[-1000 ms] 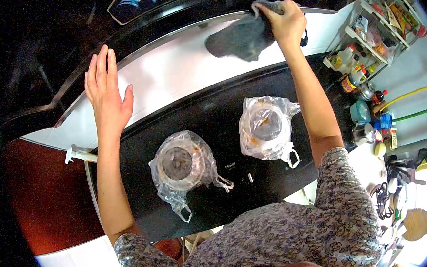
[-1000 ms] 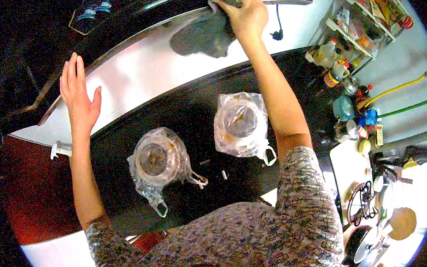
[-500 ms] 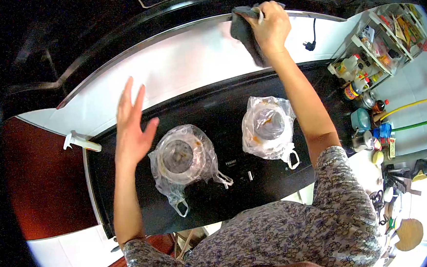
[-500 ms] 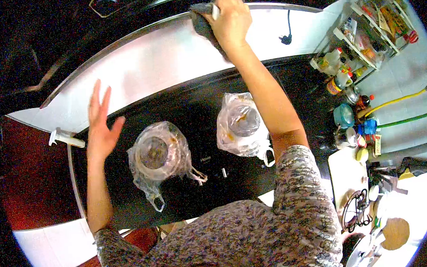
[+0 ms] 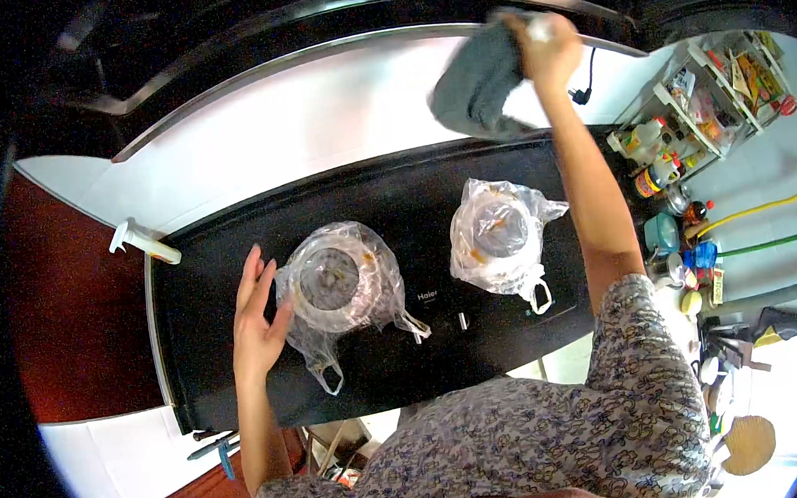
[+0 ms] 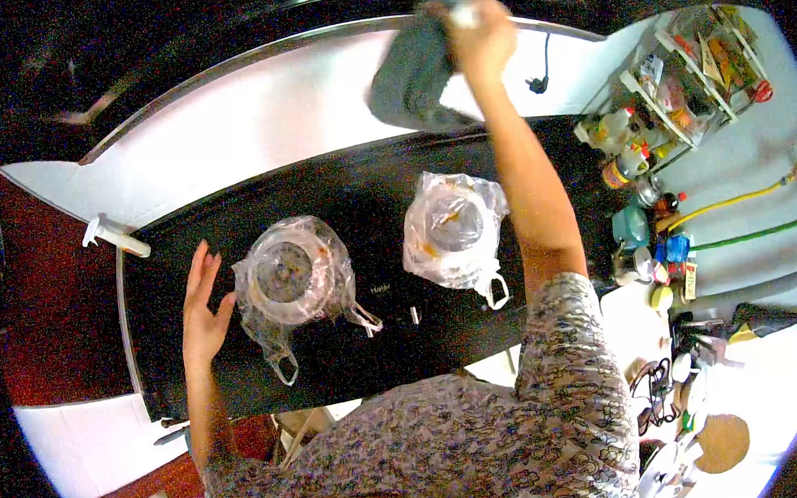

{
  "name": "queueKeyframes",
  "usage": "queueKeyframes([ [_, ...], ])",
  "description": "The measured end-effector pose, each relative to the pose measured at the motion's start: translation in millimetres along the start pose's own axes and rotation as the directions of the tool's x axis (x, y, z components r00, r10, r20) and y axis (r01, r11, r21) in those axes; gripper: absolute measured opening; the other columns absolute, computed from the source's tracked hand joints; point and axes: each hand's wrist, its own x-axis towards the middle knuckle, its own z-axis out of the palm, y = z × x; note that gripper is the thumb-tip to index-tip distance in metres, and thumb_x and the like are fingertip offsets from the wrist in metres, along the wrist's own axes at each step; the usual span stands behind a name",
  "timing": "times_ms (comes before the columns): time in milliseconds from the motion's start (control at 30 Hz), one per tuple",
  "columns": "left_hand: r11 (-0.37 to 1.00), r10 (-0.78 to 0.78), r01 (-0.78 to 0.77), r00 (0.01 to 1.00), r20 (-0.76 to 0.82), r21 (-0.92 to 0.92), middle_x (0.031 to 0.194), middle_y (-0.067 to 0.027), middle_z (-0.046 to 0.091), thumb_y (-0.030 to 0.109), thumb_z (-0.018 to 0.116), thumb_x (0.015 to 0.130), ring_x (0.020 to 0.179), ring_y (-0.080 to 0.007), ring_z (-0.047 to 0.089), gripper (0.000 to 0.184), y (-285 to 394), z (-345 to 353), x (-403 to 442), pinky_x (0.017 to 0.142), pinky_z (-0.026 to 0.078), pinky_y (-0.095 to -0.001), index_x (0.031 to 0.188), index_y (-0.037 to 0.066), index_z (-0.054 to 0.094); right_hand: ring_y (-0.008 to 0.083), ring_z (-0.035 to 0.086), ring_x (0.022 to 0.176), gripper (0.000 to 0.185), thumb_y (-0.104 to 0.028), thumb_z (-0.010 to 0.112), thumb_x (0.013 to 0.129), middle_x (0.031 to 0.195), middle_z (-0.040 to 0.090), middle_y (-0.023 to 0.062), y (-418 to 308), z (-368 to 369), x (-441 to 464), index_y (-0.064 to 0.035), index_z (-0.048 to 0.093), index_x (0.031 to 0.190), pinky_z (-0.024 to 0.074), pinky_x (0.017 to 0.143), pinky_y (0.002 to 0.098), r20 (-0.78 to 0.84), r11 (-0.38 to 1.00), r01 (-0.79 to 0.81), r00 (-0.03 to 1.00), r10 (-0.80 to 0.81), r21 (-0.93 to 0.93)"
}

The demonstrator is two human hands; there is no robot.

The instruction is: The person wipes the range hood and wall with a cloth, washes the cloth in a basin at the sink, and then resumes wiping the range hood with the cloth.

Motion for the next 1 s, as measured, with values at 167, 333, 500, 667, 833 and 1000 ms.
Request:
queueKeyframes([
  [167, 0.944, -0.247, 0.248, 0.968, 0.03, -0.22, 0.138, -0.0134, 0.031, 0.002, 0.058, 0.074, 0.124, -0.029, 0.035, 0.049, -21.9, 2.9, -35.6, 0.096, 0.034, -0.0383, 0.122, 0.003, 0.046, 0.0127, 0.051, 0.057, 0.028, -0.022, 0.066, 0.077, 0.069, 0.062, 0.0061, 1.9, 18.7, 26.2, 0.0048, 0.062, 0.078, 0.0432, 0.055, 0.0279, -0.175, 0.725, -0.327, 0.834, 0.523, 0.606],
  [333, 0.956, -0.201, 0.193, 0.98, -0.013, -0.22, 0.138, -0.0122, 0.032, 0.002, 0.057, 0.075, 0.121, -0.027, 0.039, 0.049, -18.6, 7.0, -43.0, 0.091, 0.039, -0.037, 0.122, 0.006, 0.046, 0.0274, 0.044, 0.091, 0.042, -0.019, 0.069, 0.073, 0.092, 0.044, 0.0157, -76.9, 43.9, -0.8, 0.0064, 0.047, 0.097, 0.0347, 0.083, 0.0363, -0.353, 0.843, -0.251, 0.823, 0.444, 0.475],
  [500, 0.853, -0.337, 0.318, 0.941, 0.029, -0.413, 0.136, -0.0122, 0.034, 0.001, 0.056, 0.075, 0.117, -0.024, 0.043, 0.047, -39.7, 21.0, -64.8, 0.086, 0.041, -0.0316, 0.121, 0.006, 0.048, 0.0302, 0.042, 0.099, 0.033, -0.009, 0.056, 0.079, 0.106, 0.039, 0.0183, -104.3, 52.6, -26.6, 0.005, 0.043, 0.106, 0.0301, 0.091, 0.0374, -0.312, 0.859, -0.16, 0.886, 0.343, 0.487],
  [667, 0.841, -0.251, 0.251, 0.966, 0.066, -0.479, 0.135, -0.0113, 0.035, 0.0, 0.057, 0.075, 0.114, -0.0215, 0.045, 0.047, -43.0, 37.6, -60.8, 0.083, 0.042, -0.0279, 0.121, 0.006, 0.048, 0.0343, 0.031, 0.123, 0.038, -0.003, 0.058, 0.073, 0.128, 0.033, 0.0219, -166.8, 70.2, -65.4, 0.0018, 0.047, 0.109, 0.0241, 0.104, 0.0402, -0.05, 0.781, 0.417, 0.893, -0.447, 0.465],
  [833, 0.88, -0.272, 0.263, 0.962, 0.036, -0.396, 0.135, -0.0105, 0.036, -0.003, 0.057, 0.075, 0.112, -0.0205, 0.046, 0.049, -48.6, 31.8, -74.6, 0.083, 0.042, -0.0276, 0.122, 0.007, 0.047, 0.0305, 0.033, 0.123, 0.041, -0.013, 0.065, 0.075, 0.133, 0.037, 0.0126, -75.2, 98.4, -36.6, -0.0029, 0.053, 0.112, 0.0289, 0.102, 0.0411, -0.129, 0.392, 0.7, 0.566, -0.814, 0.597],
  [1000, 0.796, -0.412, 0.39, 0.909, 0.058, -0.464, 0.134, -0.0099, 0.038, -0.004, 0.054, 0.077, 0.111, -0.0201, 0.048, 0.047, -76.7, 24.7, -126.4, 0.083, 0.042, -0.027, 0.123, 0.007, 0.046, 0.0311, 0.03, 0.125, 0.041, -0.01, 0.065, 0.071, 0.129, 0.041, 0.0145, 73.9, 41.1, -17.1, -0.0044, 0.052, 0.11, 0.0254, 0.103, 0.0413, 0.236, 0.674, 0.703, 0.631, -0.739, 0.229],
])
